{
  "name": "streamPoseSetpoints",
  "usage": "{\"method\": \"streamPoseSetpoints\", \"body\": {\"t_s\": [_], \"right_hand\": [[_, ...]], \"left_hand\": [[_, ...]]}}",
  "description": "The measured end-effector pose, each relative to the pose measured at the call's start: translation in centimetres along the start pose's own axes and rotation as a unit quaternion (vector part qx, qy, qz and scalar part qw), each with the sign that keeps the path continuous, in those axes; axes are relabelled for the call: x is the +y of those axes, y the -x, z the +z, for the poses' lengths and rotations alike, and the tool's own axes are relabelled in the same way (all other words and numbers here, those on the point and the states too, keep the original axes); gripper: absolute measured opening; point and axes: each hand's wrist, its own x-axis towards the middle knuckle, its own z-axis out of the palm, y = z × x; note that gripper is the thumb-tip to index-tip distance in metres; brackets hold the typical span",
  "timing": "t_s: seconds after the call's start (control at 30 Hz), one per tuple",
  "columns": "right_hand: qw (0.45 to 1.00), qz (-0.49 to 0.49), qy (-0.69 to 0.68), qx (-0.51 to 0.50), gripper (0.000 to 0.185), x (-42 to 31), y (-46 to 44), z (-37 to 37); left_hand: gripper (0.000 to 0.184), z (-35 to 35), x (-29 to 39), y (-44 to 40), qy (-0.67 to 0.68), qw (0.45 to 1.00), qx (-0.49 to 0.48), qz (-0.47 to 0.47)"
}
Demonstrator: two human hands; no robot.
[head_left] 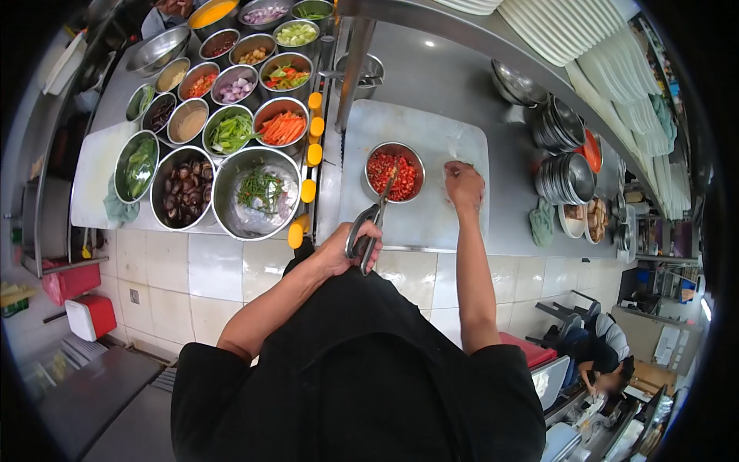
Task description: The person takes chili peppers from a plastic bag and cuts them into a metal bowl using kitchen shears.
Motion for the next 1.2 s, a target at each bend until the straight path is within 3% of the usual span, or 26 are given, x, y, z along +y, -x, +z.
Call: {"method": "streamPoseSetpoints", "body": {"t_s": [0.07, 0.17, 0.47, 0.67, 0.87, 0.97, 1.2], "right_hand": [[0.993, -0.097, 0.069, 0.008, 0.023, 0.7, -0.1, 0.6], [0.981, -0.149, 0.109, -0.053, 0.023, 2.7, -1.6, 2.4], [0.934, -0.247, 0.201, -0.161, 0.013, 3.3, -3.5, 1.6], [0.925, -0.276, 0.168, -0.202, 0.015, 3.7, -3.4, 1.1], [0.918, -0.284, 0.170, -0.218, 0.018, 3.4, -3.1, 0.8], [0.933, -0.270, 0.165, -0.170, 0.016, 3.1, -2.7, 0.7], [0.963, -0.143, 0.187, -0.129, 0.014, 2.6, -2.8, -0.2]], "left_hand": [[0.027, 0.2, 0.1, 0.0, -0.002, 1.000, -0.003, -0.003], [0.035, 0.3, 0.0, 0.1, -0.004, 1.000, 0.002, 0.011], [0.028, 0.3, -0.3, 0.5, -0.012, 1.000, 0.018, 0.008], [0.029, 0.5, -0.3, 0.6, -0.011, 1.000, 0.015, 0.005], [0.029, 0.5, -0.3, 0.4, -0.018, 1.000, 0.013, 0.003], [0.029, 0.4, -0.4, 0.5, -0.005, 1.000, 0.019, 0.008], [0.028, 0.5, -0.3, 0.4, -0.005, 1.000, 0.015, 0.012]]}}
